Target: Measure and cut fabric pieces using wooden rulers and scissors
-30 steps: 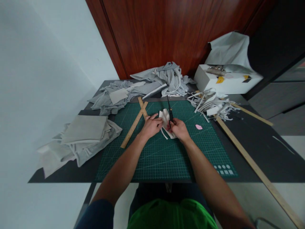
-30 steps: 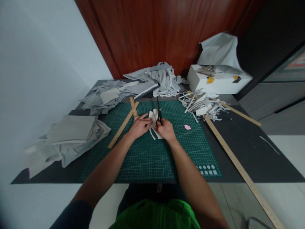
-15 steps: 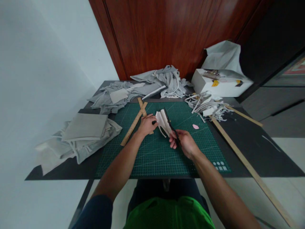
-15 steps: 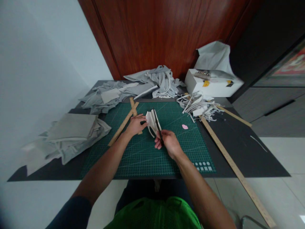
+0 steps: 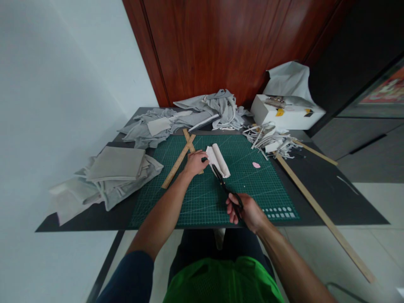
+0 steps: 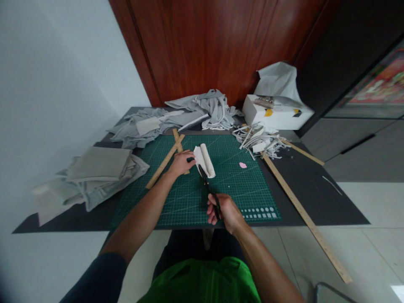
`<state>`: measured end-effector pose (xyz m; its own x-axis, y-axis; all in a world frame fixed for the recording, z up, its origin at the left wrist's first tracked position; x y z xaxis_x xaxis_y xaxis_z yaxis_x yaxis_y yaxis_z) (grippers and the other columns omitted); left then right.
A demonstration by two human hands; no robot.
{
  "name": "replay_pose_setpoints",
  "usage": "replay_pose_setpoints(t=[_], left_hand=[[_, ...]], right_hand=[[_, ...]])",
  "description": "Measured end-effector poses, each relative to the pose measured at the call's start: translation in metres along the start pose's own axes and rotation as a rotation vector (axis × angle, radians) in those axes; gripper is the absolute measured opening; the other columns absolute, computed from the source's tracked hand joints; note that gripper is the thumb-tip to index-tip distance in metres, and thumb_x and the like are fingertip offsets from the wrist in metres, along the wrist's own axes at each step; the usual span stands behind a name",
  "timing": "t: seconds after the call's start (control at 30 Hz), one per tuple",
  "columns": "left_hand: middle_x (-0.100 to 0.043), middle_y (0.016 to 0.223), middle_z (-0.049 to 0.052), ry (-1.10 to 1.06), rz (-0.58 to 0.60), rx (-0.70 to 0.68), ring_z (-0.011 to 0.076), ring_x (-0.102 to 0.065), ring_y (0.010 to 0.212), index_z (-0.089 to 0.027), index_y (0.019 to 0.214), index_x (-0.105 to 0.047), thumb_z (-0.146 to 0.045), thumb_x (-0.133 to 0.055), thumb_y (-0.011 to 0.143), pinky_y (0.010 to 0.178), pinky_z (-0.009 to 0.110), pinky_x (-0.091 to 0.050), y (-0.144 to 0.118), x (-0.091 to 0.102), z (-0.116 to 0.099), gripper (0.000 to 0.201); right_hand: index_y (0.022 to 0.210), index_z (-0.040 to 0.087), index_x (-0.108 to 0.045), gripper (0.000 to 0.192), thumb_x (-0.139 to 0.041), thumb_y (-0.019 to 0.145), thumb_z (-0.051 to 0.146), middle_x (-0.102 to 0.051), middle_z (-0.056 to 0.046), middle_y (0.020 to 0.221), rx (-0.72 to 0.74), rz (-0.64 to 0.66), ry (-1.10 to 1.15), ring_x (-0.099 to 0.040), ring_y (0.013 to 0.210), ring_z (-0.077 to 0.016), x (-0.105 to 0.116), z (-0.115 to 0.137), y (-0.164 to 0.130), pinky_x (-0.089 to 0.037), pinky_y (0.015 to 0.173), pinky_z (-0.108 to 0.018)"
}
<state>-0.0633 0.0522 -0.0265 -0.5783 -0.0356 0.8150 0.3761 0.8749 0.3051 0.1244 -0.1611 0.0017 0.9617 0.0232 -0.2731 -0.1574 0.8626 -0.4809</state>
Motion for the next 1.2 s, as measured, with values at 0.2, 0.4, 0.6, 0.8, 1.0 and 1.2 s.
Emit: replay_pose_setpoints(t=[0.2, 0.4, 0.6, 0.8, 1.0, 1.2], left_hand=[[-0.079, 0.118, 0.002, -0.017, -0.021, -0.004, 0.0251, -0.065, 0.130, -0.027, 0.093, -0.080, -0.018, -0.073, 0.084, 0.119, 0.045, -0.044, -0.001, 0.001, -0.001, 0.014], [-0.079, 0.116, 0.002, -0.014, -0.034, -0.009, 0.0237, -0.068, 0.124, -0.026, 0.092, -0.079, -0.019, -0.073, 0.085, 0.115, 0.042, -0.047, -0.002, 0.003, -0.005, 0.012], [-0.080, 0.113, 0.002, -0.015, -0.031, -0.010, 0.0231, -0.068, 0.123, -0.025, 0.091, -0.078, -0.017, -0.071, 0.085, 0.115, 0.042, -0.047, -0.002, 0.003, -0.005, 0.012], [-0.080, 0.114, 0.001, -0.018, -0.033, -0.010, 0.0218, -0.069, 0.122, -0.025, 0.089, -0.077, -0.017, -0.070, 0.086, 0.112, 0.039, -0.048, -0.002, 0.004, -0.006, 0.011], [-0.080, 0.113, 0.001, -0.035, -0.042, 0.005, 0.0226, -0.068, 0.124, -0.025, 0.088, -0.078, -0.018, -0.072, 0.085, 0.117, 0.040, -0.046, -0.001, 0.003, -0.005, 0.010], [-0.080, 0.112, 0.000, -0.041, -0.039, -0.010, 0.0221, -0.069, 0.121, -0.026, 0.087, -0.077, -0.020, -0.072, 0.086, 0.115, 0.040, -0.048, -0.002, 0.005, -0.006, 0.008]], right_hand=[[0.075, 0.015, -0.062, 0.035, -0.065, 0.085, 0.049, -0.063, -0.003, 0.056, -0.018, -0.027, 0.030, -0.061, 0.040, -0.0155, -0.012, 0.007, 0.010, -0.041, 0.036, -0.024], [0.074, 0.016, -0.061, 0.034, -0.064, 0.086, 0.048, -0.063, -0.002, 0.055, 0.000, -0.057, 0.044, -0.060, 0.039, -0.0151, -0.022, 0.007, 0.023, -0.042, 0.036, -0.024], [0.073, 0.017, -0.060, 0.037, -0.067, 0.081, 0.052, -0.062, -0.002, 0.056, 0.024, -0.070, 0.035, -0.060, 0.039, -0.0154, -0.026, 0.005, 0.031, -0.041, 0.035, -0.024], [0.071, 0.018, -0.058, 0.031, -0.065, 0.082, 0.046, -0.061, -0.001, 0.054, 0.035, -0.119, -0.006, -0.057, 0.036, -0.0140, -0.029, 0.003, 0.032, -0.037, 0.034, -0.023], [0.068, 0.019, -0.056, 0.028, -0.066, 0.079, 0.043, -0.060, -0.001, 0.052, 0.048, -0.146, -0.034, -0.055, 0.035, -0.0133, -0.030, -0.001, 0.032, -0.034, 0.032, -0.023], [0.071, 0.019, -0.056, 0.030, -0.066, 0.081, 0.046, -0.061, -0.001, 0.053, 0.046, -0.132, 0.002, -0.056, 0.035, -0.0139, -0.031, -0.001, 0.037, -0.035, 0.032, -0.023]])
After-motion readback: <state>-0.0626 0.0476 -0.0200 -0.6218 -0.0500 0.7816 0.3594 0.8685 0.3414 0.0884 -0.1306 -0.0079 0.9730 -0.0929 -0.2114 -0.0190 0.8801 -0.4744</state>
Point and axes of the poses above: each hand's wrist, its own y-axis towards the middle knuckle, its own x-axis out of the back of the hand, z = x × y, the point moved 1 cm from there along y, towards the middle knuckle
